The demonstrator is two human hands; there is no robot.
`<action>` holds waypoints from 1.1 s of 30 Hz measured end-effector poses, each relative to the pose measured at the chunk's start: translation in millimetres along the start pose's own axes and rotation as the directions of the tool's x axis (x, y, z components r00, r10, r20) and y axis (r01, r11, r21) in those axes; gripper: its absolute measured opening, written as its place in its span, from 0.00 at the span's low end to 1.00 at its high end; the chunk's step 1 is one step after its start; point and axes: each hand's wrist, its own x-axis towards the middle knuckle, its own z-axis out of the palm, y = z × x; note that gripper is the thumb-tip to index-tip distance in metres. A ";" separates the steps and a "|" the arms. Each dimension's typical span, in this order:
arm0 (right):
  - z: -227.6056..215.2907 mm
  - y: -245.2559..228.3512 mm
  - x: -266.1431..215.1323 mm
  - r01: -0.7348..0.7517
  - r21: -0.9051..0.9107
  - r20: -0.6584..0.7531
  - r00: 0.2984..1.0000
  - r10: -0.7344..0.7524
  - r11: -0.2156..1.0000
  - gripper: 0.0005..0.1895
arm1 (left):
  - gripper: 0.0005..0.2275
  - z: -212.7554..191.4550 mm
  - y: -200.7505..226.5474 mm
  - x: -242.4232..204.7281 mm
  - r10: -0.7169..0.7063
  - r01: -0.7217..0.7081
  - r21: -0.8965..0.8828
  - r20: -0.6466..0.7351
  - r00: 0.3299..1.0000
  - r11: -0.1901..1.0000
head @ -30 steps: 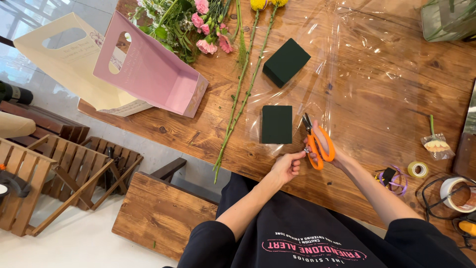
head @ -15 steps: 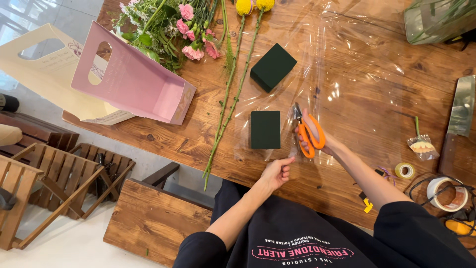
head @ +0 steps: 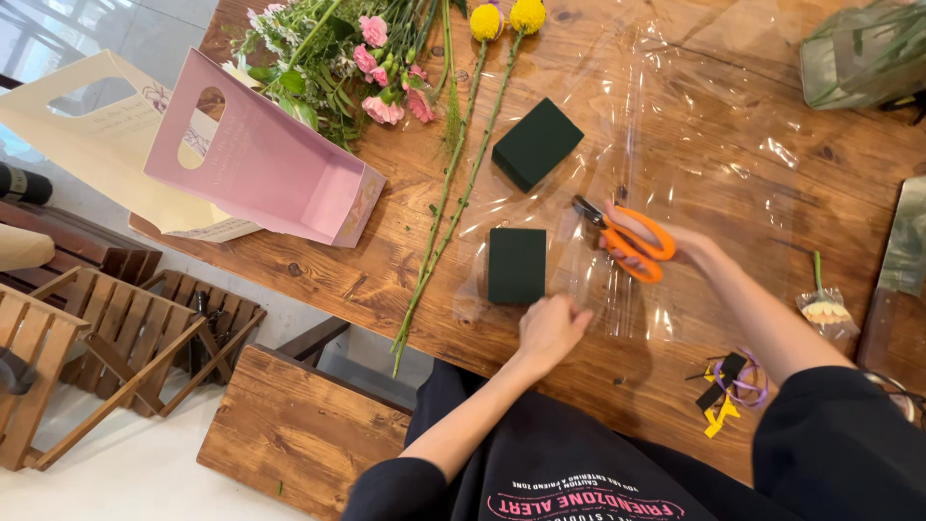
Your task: The person wraps a rectangular block of green floral foam in clear plastic wrap using orange scissors to cut the material. They then secure the wrapped foam with clear tape, repeating the process for a second block of foam.
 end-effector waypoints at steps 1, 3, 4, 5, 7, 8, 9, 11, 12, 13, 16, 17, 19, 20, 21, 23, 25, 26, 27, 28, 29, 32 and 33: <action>-5.8 -10.4 -7.5 0.000 -0.005 0.002 1.000 0.000 1.000 0.46 | 0.15 -7.9 16.5 9.5 -0.001 0.001 -0.003 -0.004 1.000 1.000; -18.0 -32.2 -21.1 -0.029 -0.156 0.084 0.996 0.042 0.987 0.43 | 0.12 -24.5 49.1 30.0 0.045 -0.015 0.248 -0.117 0.992 0.969; -25.3 -37.4 -16.8 -0.028 -0.163 0.086 0.995 0.042 0.986 0.43 | 0.12 -11.0 46.5 54.5 0.042 -0.011 0.244 -0.123 0.991 0.970; -32.2 -42.2 -12.9 -0.042 -0.203 0.120 0.991 0.067 0.978 0.42 | 0.12 2.9 43.9 78.3 0.058 -0.005 0.263 -0.197 0.979 0.965; -45.5 -51.5 -5.9 -0.054 -0.252 0.157 0.983 0.096 0.966 0.40 | 0.14 27.9 34.7 124.6 0.069 0.010 0.276 -0.277 0.958 0.961; -52.2 -55.9 -2.9 -0.060 -0.277 0.167 0.980 0.110 0.959 0.38 | 0.12 39.4 28.0 147.2 0.066 0.031 0.295 -0.313 0.948 0.955; -59.2 -59.8 0.4 -0.066 -0.301 0.177 0.976 0.124 0.951 0.36 | 0.10 51.3 21.3 170.1 0.064 0.052 0.314 -0.347 0.936 0.948; -65.1 -67.9 6.0 -0.076 -0.341 0.200 0.968 0.151 0.937 0.36 | 0.11 50.8 24.4 181.7 0.059 0.086 0.336 -0.399 0.915 0.938; -67.2 -71.2 8.7 -0.085 -0.373 0.217 0.960 0.176 0.924 0.37 | 0.11 51.0 25.3 186.5 0.062 0.115 0.362 -0.442 0.895 0.925; -69.1 -74.4 9.5 -0.085 -0.380 0.224 0.958 0.181 0.921 0.37 | 0.11 56.4 19.5 198.2 0.052 0.124 0.356 -0.446 0.893 0.926; -76.3 -82.9 13.6 -0.097 -0.402 0.233 0.951 0.204 0.910 0.33 | 0.11 62.2 10.0 217.6 -0.004 0.131 0.278 -0.417 0.909 0.952; -80.0 -83.9 15.5 -0.097 -0.404 0.227 0.953 0.202 0.910 0.31 | 0.11 58.4 12.9 213.7 -0.011 0.130 0.273 -0.398 0.917 0.953; -82.5 -86.7 15.3 -0.099 -0.406 0.224 0.953 0.204 0.908 0.29 | 0.11 50.8 17.7 207.0 -0.022 0.131 0.266 -0.378 0.926 0.955; -81.2 -88.7 13.2 -0.098 -0.401 0.224 0.954 0.201 0.911 0.29 | 0.11 46.7 19.5 204.2 -0.027 0.122 0.234 -0.374 0.927 0.964; -80.2 -92.1 12.1 -0.093 -0.395 0.224 0.955 0.194 0.914 0.28 | 0.11 40.6 20.9 203.0 -0.028 0.112 0.205 -0.373 0.928 0.972; -83.3 -87.5 21.7 -0.096 -0.398 0.240 0.949 0.204 0.912 0.31 | 0.12 39.6 19.2 199.3 -0.041 0.124 0.201 -0.374 0.927 0.972; -83.2 -86.2 26.1 -0.098 -0.402 0.257 0.942 0.215 0.911 0.34 | 0.13 31.8 22.6 186.3 -0.054 0.137 0.197 -0.375 0.925 0.971; -82.2 -87.5 26.2 -0.103 -0.430 0.273 0.932 0.238 0.897 0.35 | 0.13 24.2 27.2 176.5 -0.051 0.110 0.146 -0.361 0.931 0.983; -81.7 -89.3 26.3 -0.108 -0.458 0.286 0.922 0.262 0.882 0.35 | 0.14 16.1 32.1 167.2 -0.046 0.083 0.094 -0.347 0.937 0.992; -82.7 -93.2 24.4 -0.108 -0.457 0.286 0.922 0.261 0.883 0.35 | 0.14 17.4 32.1 168.3 -0.045 0.083 0.095 -0.346 0.937 0.992; -83.2 -95.6 21.9 -0.115 -0.484 0.287 0.916 0.281 0.868 0.36 | 0.12 20.4 31.9 168.0 -0.027 0.083 0.146 -0.351 0.936 0.986; -84.4 -100.2 21.0 -0.092 -0.509 0.360 0.881 0.308 0.856 0.37 | 0.09 33.6 30.0 174.3 0.031 0.104 0.289 -0.425 0.905 0.952; -86.0 -100.8 20.6 -0.068 -0.505 0.427 0.847 0.318 0.861 0.38 | 0.09 40.0 30.7 177.7 0.078 0.127 0.375 -0.486 0.870 0.918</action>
